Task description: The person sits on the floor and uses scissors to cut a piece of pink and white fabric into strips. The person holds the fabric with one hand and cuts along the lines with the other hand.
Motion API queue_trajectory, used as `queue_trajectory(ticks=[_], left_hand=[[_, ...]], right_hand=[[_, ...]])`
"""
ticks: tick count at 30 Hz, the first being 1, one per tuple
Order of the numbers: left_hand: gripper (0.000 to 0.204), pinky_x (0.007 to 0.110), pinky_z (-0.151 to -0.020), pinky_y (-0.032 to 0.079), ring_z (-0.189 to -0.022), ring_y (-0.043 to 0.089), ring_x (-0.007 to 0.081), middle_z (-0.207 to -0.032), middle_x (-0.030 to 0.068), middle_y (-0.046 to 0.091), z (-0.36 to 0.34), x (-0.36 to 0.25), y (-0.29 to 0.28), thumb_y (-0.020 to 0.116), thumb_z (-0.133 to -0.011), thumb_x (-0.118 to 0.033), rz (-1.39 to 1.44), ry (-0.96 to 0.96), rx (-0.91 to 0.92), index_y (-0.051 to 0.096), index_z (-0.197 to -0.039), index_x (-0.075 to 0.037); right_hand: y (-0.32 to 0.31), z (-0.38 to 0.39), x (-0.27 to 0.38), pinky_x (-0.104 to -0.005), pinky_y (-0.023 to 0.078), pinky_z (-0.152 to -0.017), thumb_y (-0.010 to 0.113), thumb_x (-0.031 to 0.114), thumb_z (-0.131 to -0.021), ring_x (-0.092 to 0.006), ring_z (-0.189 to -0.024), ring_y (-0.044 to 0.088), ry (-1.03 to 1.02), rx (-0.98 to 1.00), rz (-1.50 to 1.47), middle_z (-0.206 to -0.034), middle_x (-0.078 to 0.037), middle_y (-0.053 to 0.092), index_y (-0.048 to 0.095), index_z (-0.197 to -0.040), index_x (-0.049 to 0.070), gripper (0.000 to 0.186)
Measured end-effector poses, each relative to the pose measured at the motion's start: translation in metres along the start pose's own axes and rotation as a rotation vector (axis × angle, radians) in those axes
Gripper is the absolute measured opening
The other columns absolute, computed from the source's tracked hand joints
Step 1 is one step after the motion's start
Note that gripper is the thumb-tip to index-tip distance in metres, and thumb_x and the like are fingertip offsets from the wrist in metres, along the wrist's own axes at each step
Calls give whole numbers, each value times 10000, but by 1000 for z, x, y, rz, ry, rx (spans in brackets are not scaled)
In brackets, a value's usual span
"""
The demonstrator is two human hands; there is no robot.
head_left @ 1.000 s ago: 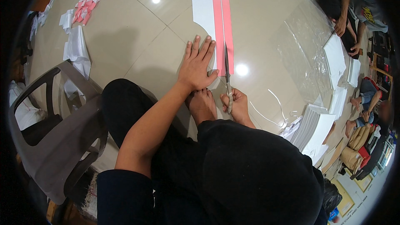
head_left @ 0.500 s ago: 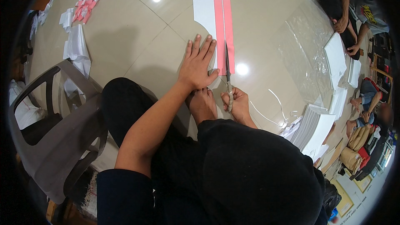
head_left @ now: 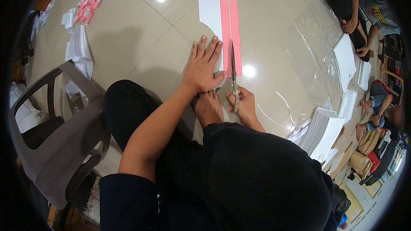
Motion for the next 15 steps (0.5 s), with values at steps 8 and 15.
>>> queue_trajectory(ticks=[8,15], left_hand=[[1063,648,-1386,85,-1713,159,491,-1855,193,258,0,0,0,726,-899,-480,16,5,-10,293,-1778,-67],[1068,649,-1386,85,-1713,157,494,-1856,194,256,1,1,1,726,-902,-484,5,4,-7,285,-1782,-70]], right_hand=[[3,-8,6,-278,453,-513,880,156,-959,-97,-555,596,2,-4,-3,-762,-18,680,647,-912,43,263],[6,-7,10,-279,470,-481,843,95,-990,-105,-503,583,-6,-5,-34,-713,-17,656,632,-900,56,233]])
Point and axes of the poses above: each hand's wrist, its own z-axis away from the middle knuckle, its own y-axis out of the palm, x = y × z, the point moved 6 cm from there along -z, towards the middle knuckle
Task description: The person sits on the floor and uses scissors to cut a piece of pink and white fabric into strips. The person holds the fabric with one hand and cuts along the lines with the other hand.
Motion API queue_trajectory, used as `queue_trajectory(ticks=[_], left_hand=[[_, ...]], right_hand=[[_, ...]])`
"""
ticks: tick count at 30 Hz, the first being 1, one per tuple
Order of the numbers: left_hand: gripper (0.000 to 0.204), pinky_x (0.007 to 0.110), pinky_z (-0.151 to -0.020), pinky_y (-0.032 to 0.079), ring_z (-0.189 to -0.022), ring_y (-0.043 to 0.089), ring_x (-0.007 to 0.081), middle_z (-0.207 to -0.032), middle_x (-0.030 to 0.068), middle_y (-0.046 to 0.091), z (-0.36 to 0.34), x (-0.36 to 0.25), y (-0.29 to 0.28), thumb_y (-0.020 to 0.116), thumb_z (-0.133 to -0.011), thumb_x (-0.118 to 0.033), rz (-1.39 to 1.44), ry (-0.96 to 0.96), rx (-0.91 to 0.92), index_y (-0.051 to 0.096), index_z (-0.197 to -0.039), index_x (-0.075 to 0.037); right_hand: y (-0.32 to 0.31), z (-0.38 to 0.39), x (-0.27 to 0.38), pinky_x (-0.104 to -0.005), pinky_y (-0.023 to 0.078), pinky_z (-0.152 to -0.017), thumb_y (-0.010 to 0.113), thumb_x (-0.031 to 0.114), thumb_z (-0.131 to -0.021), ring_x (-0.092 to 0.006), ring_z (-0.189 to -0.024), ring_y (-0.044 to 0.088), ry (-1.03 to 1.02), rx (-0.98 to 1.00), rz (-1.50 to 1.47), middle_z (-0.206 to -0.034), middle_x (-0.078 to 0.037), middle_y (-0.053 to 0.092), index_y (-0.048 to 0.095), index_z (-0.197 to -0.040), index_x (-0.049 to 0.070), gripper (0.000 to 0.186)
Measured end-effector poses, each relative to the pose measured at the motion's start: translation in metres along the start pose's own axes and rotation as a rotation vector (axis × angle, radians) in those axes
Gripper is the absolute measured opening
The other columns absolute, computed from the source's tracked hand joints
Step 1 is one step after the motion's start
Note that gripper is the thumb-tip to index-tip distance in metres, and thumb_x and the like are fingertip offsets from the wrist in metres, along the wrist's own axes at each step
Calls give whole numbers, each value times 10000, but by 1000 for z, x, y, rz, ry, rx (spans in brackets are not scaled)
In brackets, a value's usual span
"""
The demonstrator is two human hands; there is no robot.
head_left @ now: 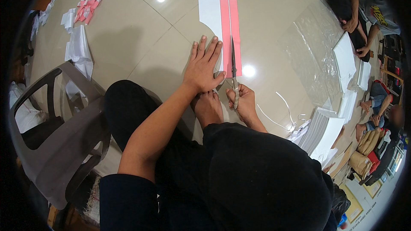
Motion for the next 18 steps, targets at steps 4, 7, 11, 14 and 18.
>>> queue_trajectory(ticks=[4,7,11,14,18], left_hand=[[1060,652,-1385,85,-1712,155,497,-1857,192,253,0,0,0,721,-911,-489,5,6,-2,287,-1781,-66],[1052,654,-1384,84,-1712,153,499,-1858,192,252,0,0,-1,716,-915,-488,10,6,-3,293,-1778,-60],[1051,652,-1385,83,-1712,152,498,-1860,189,248,-1,-1,-1,713,-915,-491,6,8,-2,297,-1775,-54],[1054,650,-1386,82,-1712,153,497,-1861,187,246,0,0,-1,710,-916,-498,4,4,2,295,-1775,-50],[1056,647,-1386,83,-1712,151,497,-1860,187,248,0,0,-1,704,-917,-508,0,2,6,293,-1775,-50]], right_hand=[[-2,-1,-3,-278,453,-505,883,150,-959,-99,-540,584,-8,11,3,-756,-17,675,646,-902,45,264],[-2,2,-1,-278,453,-504,887,149,-953,-99,-541,588,-4,7,0,-746,-16,670,648,-900,43,266],[-3,0,-1,-279,458,-498,867,148,-970,-104,-533,594,3,4,22,-733,-20,663,649,-910,41,250],[-1,-4,6,-278,468,-489,831,131,-1003,-111,-511,588,5,6,50,-718,-23,653,641,-914,50,225],[0,-11,13,-270,448,-487,864,170,-970,-100,-532,593,-17,19,24,-749,-15,667,662,-933,35,246]])
Point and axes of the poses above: each hand's wrist, its own z-axis away from the middle knuckle, its own y-axis out of the palm, x = y × z, the point moved 6 cm from there along -z, towards the middle knuckle
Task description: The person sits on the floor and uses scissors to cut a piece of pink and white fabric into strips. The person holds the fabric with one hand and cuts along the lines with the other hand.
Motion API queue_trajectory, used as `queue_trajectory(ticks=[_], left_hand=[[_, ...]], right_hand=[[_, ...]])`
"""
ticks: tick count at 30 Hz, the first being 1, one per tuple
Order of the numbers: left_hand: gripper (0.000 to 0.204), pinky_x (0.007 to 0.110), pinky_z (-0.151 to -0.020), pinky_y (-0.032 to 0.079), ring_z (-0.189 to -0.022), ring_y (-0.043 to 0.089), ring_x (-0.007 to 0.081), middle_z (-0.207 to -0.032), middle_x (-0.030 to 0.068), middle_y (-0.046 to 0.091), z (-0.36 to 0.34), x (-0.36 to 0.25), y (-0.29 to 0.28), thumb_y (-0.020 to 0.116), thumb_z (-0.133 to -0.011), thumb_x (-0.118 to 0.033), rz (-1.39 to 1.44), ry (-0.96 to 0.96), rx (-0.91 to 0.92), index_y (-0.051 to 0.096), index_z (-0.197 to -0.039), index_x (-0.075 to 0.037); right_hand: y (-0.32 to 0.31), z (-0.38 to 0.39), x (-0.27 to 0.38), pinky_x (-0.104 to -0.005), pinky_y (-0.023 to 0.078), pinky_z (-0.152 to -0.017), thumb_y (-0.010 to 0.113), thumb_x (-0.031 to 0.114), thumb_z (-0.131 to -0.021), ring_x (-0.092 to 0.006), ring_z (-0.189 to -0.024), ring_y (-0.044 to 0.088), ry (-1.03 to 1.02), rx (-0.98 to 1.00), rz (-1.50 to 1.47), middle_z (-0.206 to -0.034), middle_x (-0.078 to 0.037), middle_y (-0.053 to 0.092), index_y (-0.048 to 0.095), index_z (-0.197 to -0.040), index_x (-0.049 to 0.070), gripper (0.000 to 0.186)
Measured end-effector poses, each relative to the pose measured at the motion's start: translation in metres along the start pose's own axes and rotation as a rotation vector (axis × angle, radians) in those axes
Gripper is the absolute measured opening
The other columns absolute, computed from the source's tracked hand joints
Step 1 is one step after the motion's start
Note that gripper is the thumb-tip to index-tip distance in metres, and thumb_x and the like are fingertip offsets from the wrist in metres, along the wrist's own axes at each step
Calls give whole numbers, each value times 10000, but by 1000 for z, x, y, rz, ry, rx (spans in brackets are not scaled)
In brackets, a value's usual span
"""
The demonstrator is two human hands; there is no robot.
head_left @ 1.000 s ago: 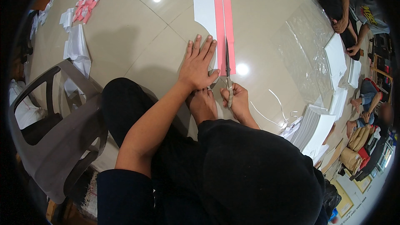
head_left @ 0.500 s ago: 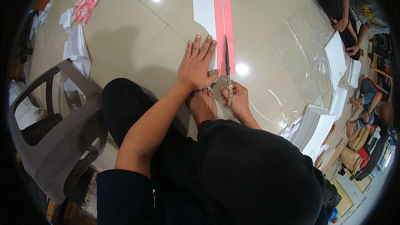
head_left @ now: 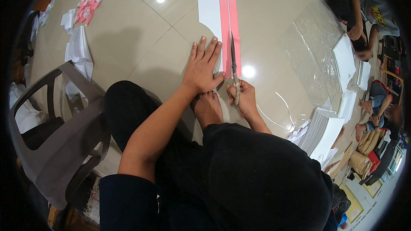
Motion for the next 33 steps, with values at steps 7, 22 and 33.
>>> queue_trajectory(ticks=[7,22,33], left_hand=[[1046,641,-1388,83,-1713,158,493,-1855,188,262,0,0,-1,700,-923,-511,-4,0,2,299,-1774,-52],[1067,617,-1404,71,-1729,145,447,-1867,151,254,0,0,0,715,-889,-497,-5,-19,0,308,-1782,-77],[1046,618,-1403,76,-1727,149,446,-1865,148,260,0,0,0,724,-907,-493,-8,-19,-7,318,-1779,-83]], right_hand=[[3,-7,3,-258,445,-486,886,171,-948,-87,-535,587,-1,1,-21,-748,2,667,676,-948,33,251],[-1,-9,-3,-262,437,-468,897,172,-955,-93,-522,596,-1,14,-37,-755,-10,682,657,-922,48,272],[9,-10,13,-261,443,-487,885,180,-956,-86,-533,580,-9,10,-29,-756,9,667,691,-966,36,242]])
Point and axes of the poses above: each hand's wrist, its own z-axis away from the middle knuckle, its own y-axis out of the palm, x = y × z, the point moved 6 cm from there along -z, towards the middle knuckle
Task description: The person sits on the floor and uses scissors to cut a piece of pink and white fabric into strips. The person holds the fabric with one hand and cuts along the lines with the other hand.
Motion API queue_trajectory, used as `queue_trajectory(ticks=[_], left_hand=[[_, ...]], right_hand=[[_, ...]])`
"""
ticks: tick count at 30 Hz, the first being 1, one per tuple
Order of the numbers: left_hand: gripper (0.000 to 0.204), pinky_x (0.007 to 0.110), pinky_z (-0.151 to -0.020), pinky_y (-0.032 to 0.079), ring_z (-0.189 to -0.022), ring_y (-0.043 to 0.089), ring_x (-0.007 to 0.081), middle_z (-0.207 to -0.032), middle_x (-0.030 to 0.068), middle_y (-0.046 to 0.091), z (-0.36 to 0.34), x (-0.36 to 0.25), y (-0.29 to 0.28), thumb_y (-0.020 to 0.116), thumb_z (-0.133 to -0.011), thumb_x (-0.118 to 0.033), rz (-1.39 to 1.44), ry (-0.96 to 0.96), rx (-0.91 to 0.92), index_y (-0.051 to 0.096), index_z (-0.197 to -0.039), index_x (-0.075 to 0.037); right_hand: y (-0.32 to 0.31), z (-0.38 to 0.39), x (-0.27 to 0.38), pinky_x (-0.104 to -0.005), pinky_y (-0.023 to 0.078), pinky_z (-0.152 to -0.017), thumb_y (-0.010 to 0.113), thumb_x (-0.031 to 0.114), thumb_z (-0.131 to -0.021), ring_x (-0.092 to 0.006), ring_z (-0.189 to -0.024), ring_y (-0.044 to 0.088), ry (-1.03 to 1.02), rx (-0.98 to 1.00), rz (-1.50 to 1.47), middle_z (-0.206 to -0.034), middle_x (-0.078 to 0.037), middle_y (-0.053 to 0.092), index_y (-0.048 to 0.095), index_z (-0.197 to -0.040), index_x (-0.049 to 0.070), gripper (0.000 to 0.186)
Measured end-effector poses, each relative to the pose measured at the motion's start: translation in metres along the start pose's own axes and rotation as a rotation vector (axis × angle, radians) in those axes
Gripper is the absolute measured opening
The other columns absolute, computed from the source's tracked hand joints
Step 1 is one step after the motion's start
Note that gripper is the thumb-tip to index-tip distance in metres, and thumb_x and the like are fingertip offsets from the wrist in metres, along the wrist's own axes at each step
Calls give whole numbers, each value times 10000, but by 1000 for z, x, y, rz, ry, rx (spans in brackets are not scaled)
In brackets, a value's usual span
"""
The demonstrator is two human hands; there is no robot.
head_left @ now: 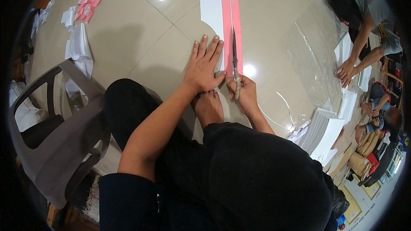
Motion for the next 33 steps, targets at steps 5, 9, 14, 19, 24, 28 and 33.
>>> queue_trajectory(ticks=[5,9,14,19,24,28,33], left_hand=[[1041,621,-1402,82,-1726,150,446,-1865,148,258,0,0,1,723,-913,-498,-5,4,-4,320,-1777,-79],[1039,621,-1402,84,-1726,150,446,-1866,150,254,0,0,1,721,-919,-498,-10,7,-2,317,-1777,-76],[1036,619,-1402,83,-1725,147,450,-1864,150,256,1,1,1,719,-920,-497,-8,6,1,316,-1775,-72],[1036,644,-1385,93,-1710,171,490,-1848,186,283,0,0,0,734,-920,-484,7,27,-14,320,-1769,-58],[1047,647,-1384,92,-1709,168,495,-1849,188,279,0,0,0,737,-912,-475,19,34,-21,310,-1772,-57],[1048,616,-1404,70,-1728,139,446,-1871,142,244,1,1,1,720,-913,-499,-2,5,10,306,-1783,-86],[1055,616,-1404,73,-1729,137,441,-1872,137,242,0,0,-1,727,-906,-495,-4,0,26,306,-1783,-88]], right_hand=[[3,-2,7,-260,442,-486,863,158,-962,-86,-530,581,7,-6,15,-741,6,661,699,-977,27,211],[1,-5,6,-262,450,-487,838,125,-984,-91,-521,577,0,-17,23,-721,-12,660,693,-970,17,181],[2,-4,8,-260,448,-477,850,123,-981,-88,-513,573,-1,-26,15,-716,-8,658,675,-949,32,199],[-2,-6,4,-248,435,-474,881,135,-934,-83,-530,594,2,-13,-17,-776,-8,695,693,-987,18,227],[-3,-6,3,-252,432,-474,877,152,-939,-86,-529,591,6,-1,-11,-777,-7,692,695,-985,16,231],[6,-3,21,-266,454,-484,850,140,-973,-96,-508,573,21,-31,30,-709,-14,657,675,-945,26,211],[7,-15,29,-264,464,-489,849,136,-963,-100,-522,583,-5,-10,52,-756,-34,695,699,-972,6,199]])
Point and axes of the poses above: each hand's wrist, its own z-axis away from the middle knuckle, its own y-axis out of the palm, x = y × z, the point moved 6 cm from there along -z, towards the middle knuckle
